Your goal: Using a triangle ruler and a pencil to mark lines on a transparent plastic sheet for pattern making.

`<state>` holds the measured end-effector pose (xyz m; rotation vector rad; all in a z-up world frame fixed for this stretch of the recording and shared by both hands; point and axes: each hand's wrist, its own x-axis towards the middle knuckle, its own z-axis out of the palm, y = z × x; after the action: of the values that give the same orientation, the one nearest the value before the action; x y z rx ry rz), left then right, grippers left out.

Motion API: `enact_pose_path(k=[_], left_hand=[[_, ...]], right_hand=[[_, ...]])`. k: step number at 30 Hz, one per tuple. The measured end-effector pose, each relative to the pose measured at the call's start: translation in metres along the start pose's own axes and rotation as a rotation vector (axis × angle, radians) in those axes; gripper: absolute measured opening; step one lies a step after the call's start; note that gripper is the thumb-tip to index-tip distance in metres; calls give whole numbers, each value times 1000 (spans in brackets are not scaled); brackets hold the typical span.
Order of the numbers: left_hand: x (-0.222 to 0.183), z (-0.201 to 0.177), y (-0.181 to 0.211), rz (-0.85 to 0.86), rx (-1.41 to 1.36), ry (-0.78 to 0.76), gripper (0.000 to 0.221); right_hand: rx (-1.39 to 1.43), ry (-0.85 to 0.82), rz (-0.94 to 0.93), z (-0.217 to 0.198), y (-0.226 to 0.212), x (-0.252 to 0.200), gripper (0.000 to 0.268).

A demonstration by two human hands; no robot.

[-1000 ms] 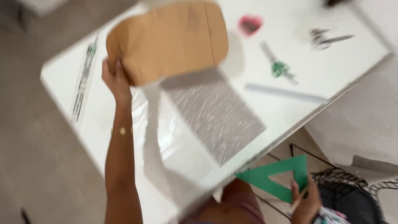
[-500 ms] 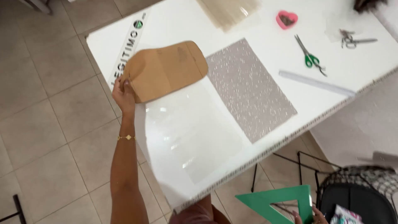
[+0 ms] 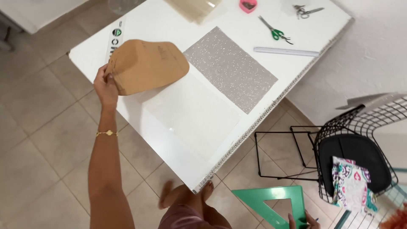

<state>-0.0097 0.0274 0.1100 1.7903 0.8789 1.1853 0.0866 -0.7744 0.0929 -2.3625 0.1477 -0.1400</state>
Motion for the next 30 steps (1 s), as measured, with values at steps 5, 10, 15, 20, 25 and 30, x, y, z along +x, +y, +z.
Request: enact_pose_path(k=[5,10,15,20,25,30], left_hand=[[51,-25,6,-5,-19,-201,40],[127,-62,-31,-57,-70,-347,34],[235,-65,-77,167,72,-370,10],[306,9,-139,249,158,-380,36],[220,71,22,-188,887,-32,17],[156,135,-184,735,553,-858,61]], right_hand=[[-83,100,-299,28,-50,-44,47],[-259,222,-482,97,-136,-99,45],[-163,220,-477,190,-218,-176,56],[-198,206,-375,214,-289,-228,56],[-278,198,-240,232,-312,-234,55],[86,-122,-129,309,-359,-185,61]])
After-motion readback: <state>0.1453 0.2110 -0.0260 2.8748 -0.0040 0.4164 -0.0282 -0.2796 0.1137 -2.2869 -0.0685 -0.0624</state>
